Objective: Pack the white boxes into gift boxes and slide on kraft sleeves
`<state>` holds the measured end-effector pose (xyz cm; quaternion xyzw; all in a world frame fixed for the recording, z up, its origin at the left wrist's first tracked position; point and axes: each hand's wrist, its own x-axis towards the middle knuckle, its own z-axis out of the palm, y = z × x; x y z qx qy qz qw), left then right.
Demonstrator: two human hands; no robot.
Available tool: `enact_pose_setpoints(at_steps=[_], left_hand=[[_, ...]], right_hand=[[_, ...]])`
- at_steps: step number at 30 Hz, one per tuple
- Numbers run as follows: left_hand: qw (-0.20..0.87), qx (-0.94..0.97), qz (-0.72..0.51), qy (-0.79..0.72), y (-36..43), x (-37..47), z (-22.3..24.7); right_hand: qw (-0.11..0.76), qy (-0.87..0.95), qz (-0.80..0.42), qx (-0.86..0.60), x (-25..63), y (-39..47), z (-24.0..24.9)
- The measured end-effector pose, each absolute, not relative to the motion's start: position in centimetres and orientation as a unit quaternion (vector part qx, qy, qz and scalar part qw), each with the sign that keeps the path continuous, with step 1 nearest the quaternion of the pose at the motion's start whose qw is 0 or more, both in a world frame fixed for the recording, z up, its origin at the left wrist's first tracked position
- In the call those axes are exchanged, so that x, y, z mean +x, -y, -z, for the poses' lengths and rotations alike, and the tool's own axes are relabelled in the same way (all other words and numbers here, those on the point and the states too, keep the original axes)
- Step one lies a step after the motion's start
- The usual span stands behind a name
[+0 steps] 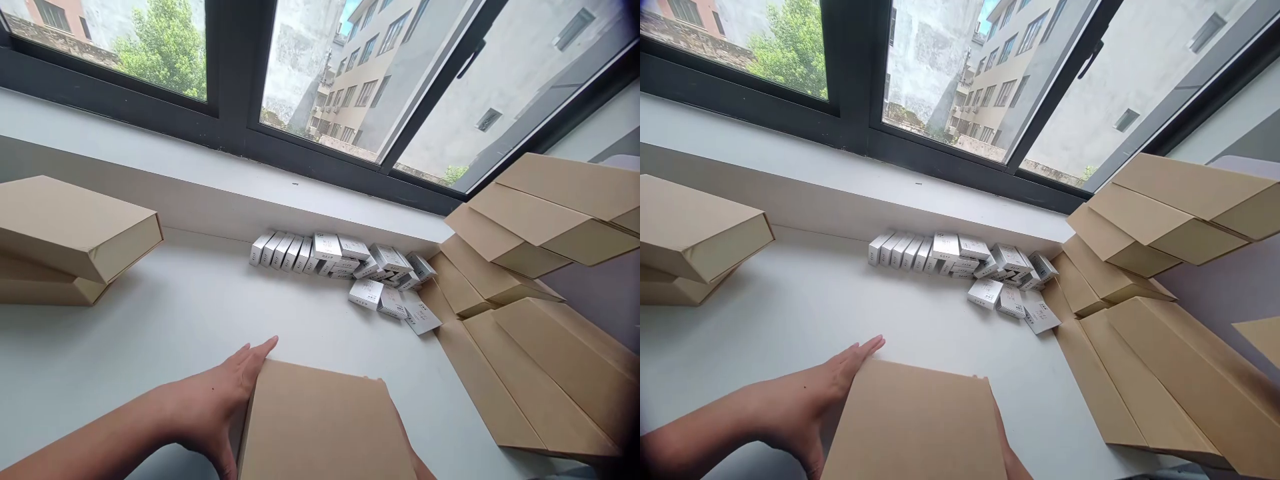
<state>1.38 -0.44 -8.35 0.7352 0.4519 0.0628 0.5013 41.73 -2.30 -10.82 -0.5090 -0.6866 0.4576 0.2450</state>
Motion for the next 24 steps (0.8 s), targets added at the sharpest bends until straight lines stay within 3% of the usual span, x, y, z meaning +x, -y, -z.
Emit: enact_pose_setpoints(at_steps=[3,6,13,17,24], left_hand=[[0.538,0.716,-0.169,-0.411,2.8,1.2,11.5],[0.570,0.673,-0.285,-0.377,4.1,0.1,11.8],[0.510,0.647,-0.429,-0.371,3.9,-3.9,3.4],[0.515,0.604,-0.480,-0.373,4.3,-4.8,1.2],[0.298,0.607,-0.664,-0.319,1.9,-8.1,-7.9]], right_hand=[[0.258,0.692,-0.466,-0.487,39.5,1.0,10.0],[0.283,0.694,-0.462,-0.475,38.1,0.0,8.6],[0.422,0.659,-0.476,-0.401,31.7,-1.8,5.2],[0.448,0.660,-0.460,-0.391,28.7,-2.4,3.6],[0.569,0.706,-0.356,-0.228,20.6,-8.3,-3.8]])
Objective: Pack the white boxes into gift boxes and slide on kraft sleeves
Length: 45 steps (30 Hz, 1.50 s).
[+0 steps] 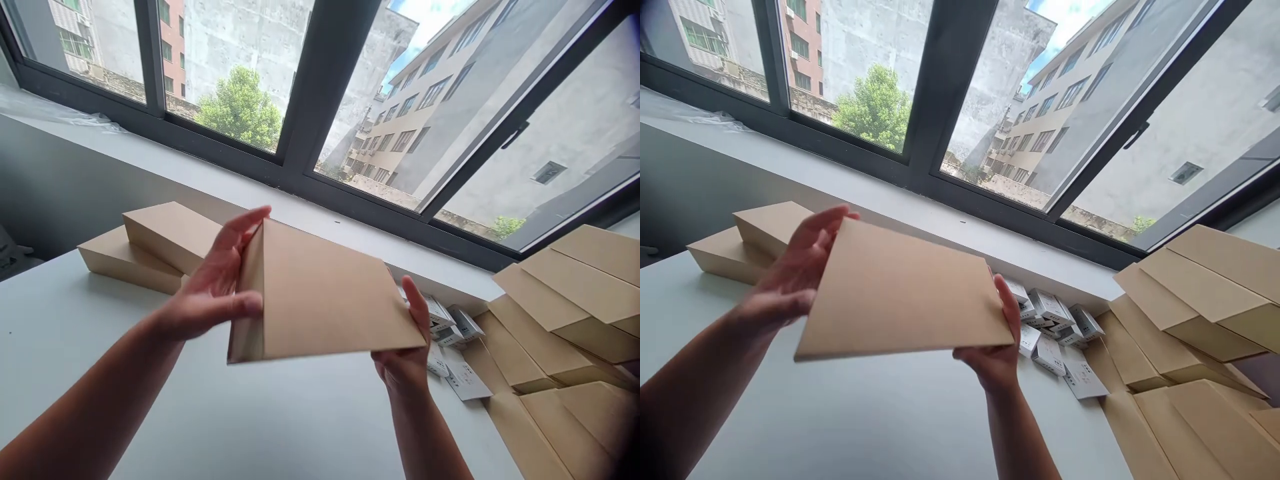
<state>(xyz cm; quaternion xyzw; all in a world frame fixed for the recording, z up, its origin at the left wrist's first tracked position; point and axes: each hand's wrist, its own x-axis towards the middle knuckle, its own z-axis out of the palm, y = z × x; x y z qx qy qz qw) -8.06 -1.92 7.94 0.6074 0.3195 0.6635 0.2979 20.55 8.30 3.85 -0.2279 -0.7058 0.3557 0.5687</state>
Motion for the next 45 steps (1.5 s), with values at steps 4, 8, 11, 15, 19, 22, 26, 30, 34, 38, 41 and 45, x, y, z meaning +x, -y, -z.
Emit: enact_pose_setpoints(at_steps=[4,8,11,15,19,22,26,30,34,38,41,45], left_hand=[[0.222,0.549,-0.727,-0.346,-0.6,-14.2,-13.6],[0.266,0.442,-0.638,-0.571,-2.4,-25.5,-14.0],[0.215,0.411,-0.583,-0.667,-2.3,-33.0,-12.3],[0.069,0.389,-0.501,-0.770,-0.4,-31.8,-12.1],[-0.177,0.444,-0.498,-0.724,1.0,-17.0,-10.5],[-0.155,0.635,-0.460,-0.601,-1.1,-5.9,-4.7],[0.026,0.637,-0.445,-0.629,-8.9,0.0,5.0],[0.139,0.581,-0.425,-0.680,-16.5,-0.1,9.9],[0.145,0.596,-0.431,-0.662,-19.6,-0.4,10.6],[0.145,0.583,-0.451,-0.661,-20.3,-0.7,10.3],[0.153,0.544,-0.482,-0.669,-20.8,-0.9,10.2],[0.197,0.487,-0.547,-0.652,-21.4,-1.6,10.1]], right_hand=[[0.628,0.703,-0.284,-0.174,8.9,-10.8,-6.0],[0.590,0.711,-0.326,-0.200,-2.2,-11.3,-3.6],[0.492,0.767,-0.365,-0.190,-5.9,-11.4,-1.1],[0.453,0.811,-0.326,-0.178,-4.0,-11.7,-0.3],[0.421,0.842,-0.268,-0.205,2.0,-12.8,0.2],[0.505,0.778,-0.228,-0.298,6.9,-13.3,2.4],[0.571,0.682,-0.242,-0.388,11.6,-11.8,6.2],[0.549,0.712,-0.223,-0.376,14.0,-9.1,8.6],[0.501,0.780,-0.219,-0.305,14.8,-7.1,8.2],[0.471,0.820,-0.225,-0.237,17.1,-4.1,5.2],[0.517,0.813,-0.091,-0.253,22.6,-1.6,3.0],[0.577,0.655,0.077,-0.482,32.9,-0.1,2.9]])
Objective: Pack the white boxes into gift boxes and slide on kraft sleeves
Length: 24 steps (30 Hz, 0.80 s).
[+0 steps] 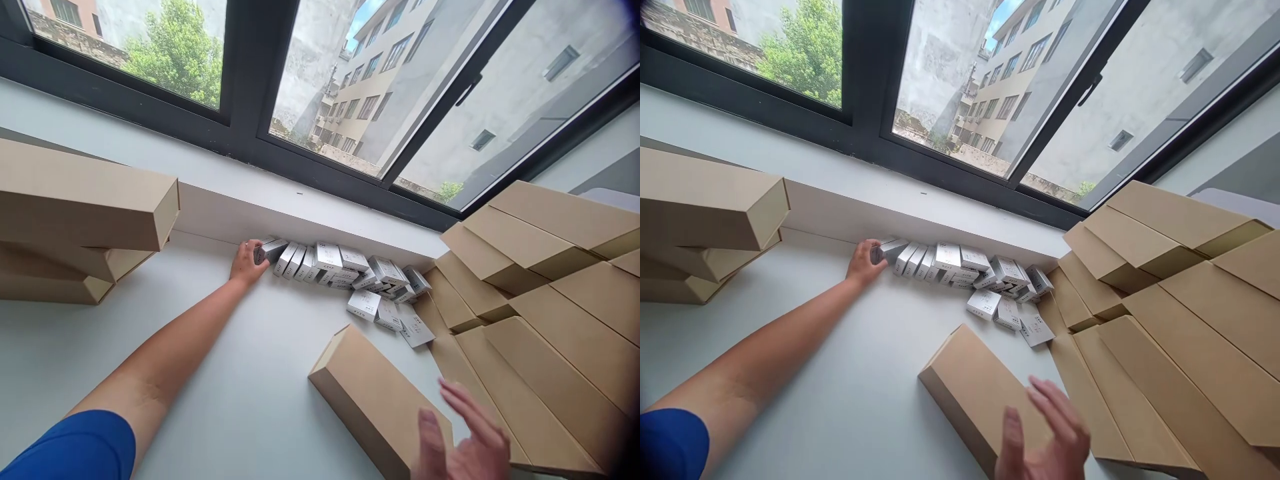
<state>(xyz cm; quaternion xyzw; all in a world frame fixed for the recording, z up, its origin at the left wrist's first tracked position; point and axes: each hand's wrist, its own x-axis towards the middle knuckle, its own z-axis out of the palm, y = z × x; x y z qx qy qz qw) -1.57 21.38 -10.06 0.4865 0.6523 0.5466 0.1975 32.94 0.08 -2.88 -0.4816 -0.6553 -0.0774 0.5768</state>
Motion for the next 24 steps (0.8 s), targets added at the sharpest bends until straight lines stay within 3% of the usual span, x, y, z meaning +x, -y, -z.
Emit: enact_pose_setpoints(at_steps=[2,5,9,12,14,17,19,22,24], left_hand=[[0.240,0.447,-0.582,-0.636,-21.0,-2.5,10.0],[0.305,0.395,-0.620,-0.605,-19.3,-4.5,10.0],[0.318,0.354,-0.654,-0.588,-14.7,-6.5,9.8],[0.206,0.405,-0.643,-0.616,-10.9,-6.8,9.8],[0.082,0.565,-0.540,-0.618,-8.8,-6.6,9.8],[-0.030,0.745,-0.320,-0.584,-6.0,-6.0,9.5],[-0.038,0.776,-0.261,-0.573,-4.2,-5.0,8.9],[0.033,0.796,-0.286,-0.532,-1.1,-2.0,7.8],[0.155,0.784,-0.329,-0.503,0.9,0.6,7.5]], right_hand=[[0.513,0.578,-0.022,-0.634,37.5,0.1,4.2],[0.387,0.580,-0.169,-0.696,42.2,0.3,6.7],[0.220,0.682,-0.145,-0.682,44.6,-0.2,8.3],[0.087,0.771,-0.149,-0.613,43.9,-1.1,7.6],[0.032,0.802,-0.150,-0.577,42.5,-1.8,6.6],[0.019,0.831,-0.163,-0.531,40.7,-2.8,5.2],[0.033,0.844,-0.187,-0.502,40.4,-3.3,4.6],[0.076,0.842,-0.220,-0.487,41.0,-3.7,4.4],[0.104,0.843,-0.243,-0.469,41.0,-3.5,4.5]])
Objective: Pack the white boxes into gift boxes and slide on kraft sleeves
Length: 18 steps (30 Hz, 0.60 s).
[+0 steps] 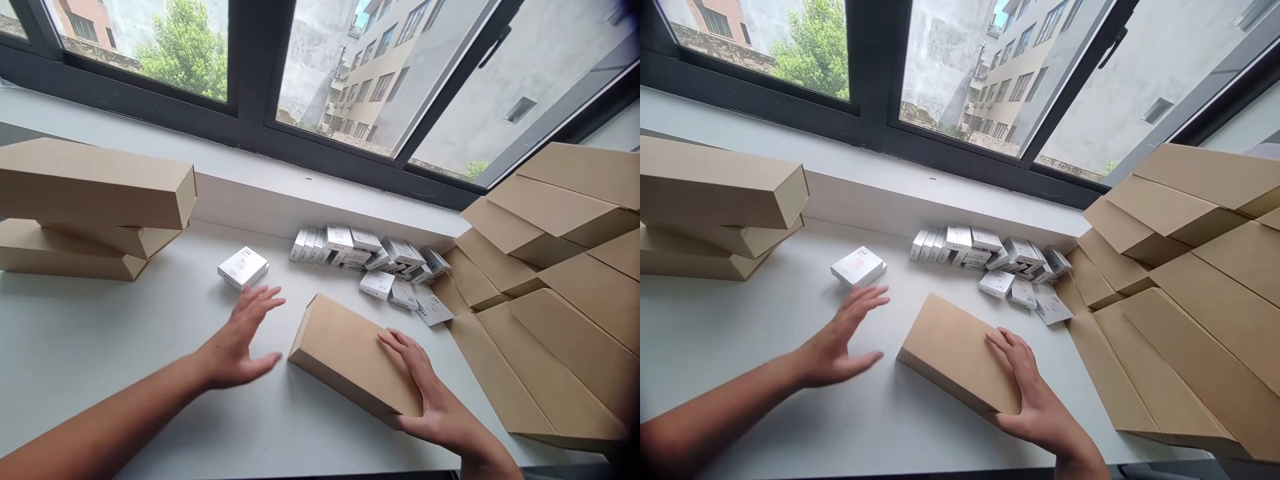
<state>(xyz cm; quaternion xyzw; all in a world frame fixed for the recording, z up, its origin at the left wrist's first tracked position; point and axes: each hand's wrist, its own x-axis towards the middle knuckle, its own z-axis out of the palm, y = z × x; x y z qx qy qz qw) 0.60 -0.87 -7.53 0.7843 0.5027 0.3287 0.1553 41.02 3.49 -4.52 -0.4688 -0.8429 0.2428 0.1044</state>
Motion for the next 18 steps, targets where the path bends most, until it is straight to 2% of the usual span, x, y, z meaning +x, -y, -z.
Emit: enact_pose_setpoints(at_steps=[2,4,7,12,16,18], left_hand=[[0.292,0.739,-0.340,-0.503,2.3,3.0,7.7],[0.363,0.682,-0.333,-0.541,2.9,4.6,8.2],[0.357,0.619,-0.334,-0.615,2.8,5.3,9.0],[0.373,0.574,-0.384,-0.620,2.4,5.6,9.9],[0.519,0.481,-0.407,-0.579,2.9,6.3,7.5],[0.592,0.469,-0.409,-0.513,2.9,5.9,4.5]], right_hand=[[0.136,0.837,-0.265,-0.459,40.2,-2.9,4.8],[0.188,0.803,-0.257,-0.504,38.6,-1.9,5.2],[0.271,0.725,-0.199,-0.601,36.2,-0.3,6.2],[0.311,0.695,-0.175,-0.624,34.2,0.4,6.7],[0.345,0.633,-0.234,-0.652,34.9,-0.5,6.3],[0.434,0.564,-0.303,-0.634,35.9,-0.6,6.2]])
